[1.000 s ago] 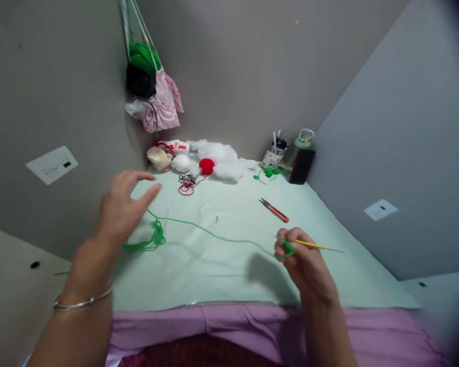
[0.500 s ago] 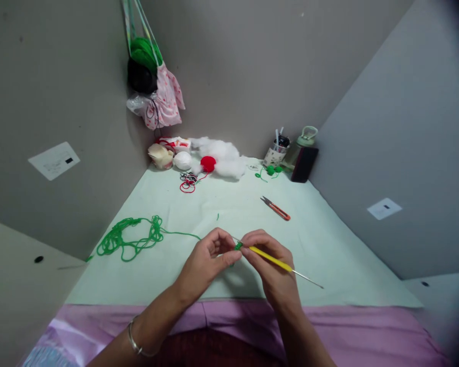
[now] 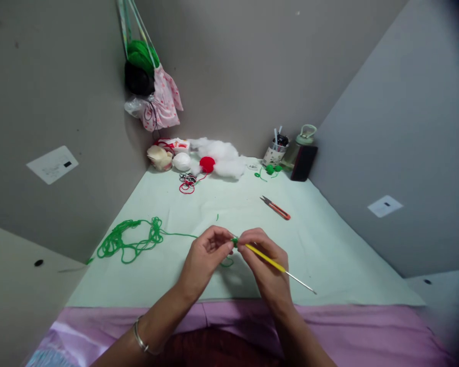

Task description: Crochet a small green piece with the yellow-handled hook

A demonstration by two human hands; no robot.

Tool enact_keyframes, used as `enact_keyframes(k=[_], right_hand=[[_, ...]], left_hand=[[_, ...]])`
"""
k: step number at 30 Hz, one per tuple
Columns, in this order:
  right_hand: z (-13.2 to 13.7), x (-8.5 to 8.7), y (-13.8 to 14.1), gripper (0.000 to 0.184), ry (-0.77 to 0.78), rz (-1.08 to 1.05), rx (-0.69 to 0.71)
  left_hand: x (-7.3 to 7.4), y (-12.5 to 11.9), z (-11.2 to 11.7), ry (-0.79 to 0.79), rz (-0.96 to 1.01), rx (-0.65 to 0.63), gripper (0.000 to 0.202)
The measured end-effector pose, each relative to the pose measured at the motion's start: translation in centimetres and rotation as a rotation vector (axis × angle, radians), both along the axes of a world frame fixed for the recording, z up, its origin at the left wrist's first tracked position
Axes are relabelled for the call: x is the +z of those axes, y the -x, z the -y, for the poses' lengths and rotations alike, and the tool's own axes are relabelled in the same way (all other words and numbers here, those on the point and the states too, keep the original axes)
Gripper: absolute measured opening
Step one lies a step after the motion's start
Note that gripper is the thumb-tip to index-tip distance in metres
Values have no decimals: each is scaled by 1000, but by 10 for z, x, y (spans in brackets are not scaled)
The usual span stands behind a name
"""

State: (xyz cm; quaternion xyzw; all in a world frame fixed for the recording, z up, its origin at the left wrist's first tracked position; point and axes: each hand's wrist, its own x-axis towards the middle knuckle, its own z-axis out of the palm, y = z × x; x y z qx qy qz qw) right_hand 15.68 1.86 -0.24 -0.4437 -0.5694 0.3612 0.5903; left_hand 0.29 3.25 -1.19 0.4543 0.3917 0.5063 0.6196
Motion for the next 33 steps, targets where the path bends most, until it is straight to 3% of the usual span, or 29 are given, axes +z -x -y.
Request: enact_keyframes(k=[5, 11, 17, 22, 27, 33], right_hand=[[-2, -1, 1, 5, 3, 82, -26], [-3, -5, 0, 5, 84, -22, -74], [-4, -6, -3, 7, 120, -10, -83], [-2, -5, -3, 6, 174, 50, -25], [-1, -5, -2, 4, 76, 58, -17], [-1, -10, -1, 8, -86, 120, 35]], left_hand=[[4, -2, 1, -27, -47, 68, 17], [2, -4, 2, -29, -92, 102, 20], [5, 8, -5, -93, -288, -72, 25], [10, 16, -9, 30, -30, 17, 37], [8, 12, -5, -23, -76, -23, 30], [3, 7, -2, -37, -107, 17, 18]])
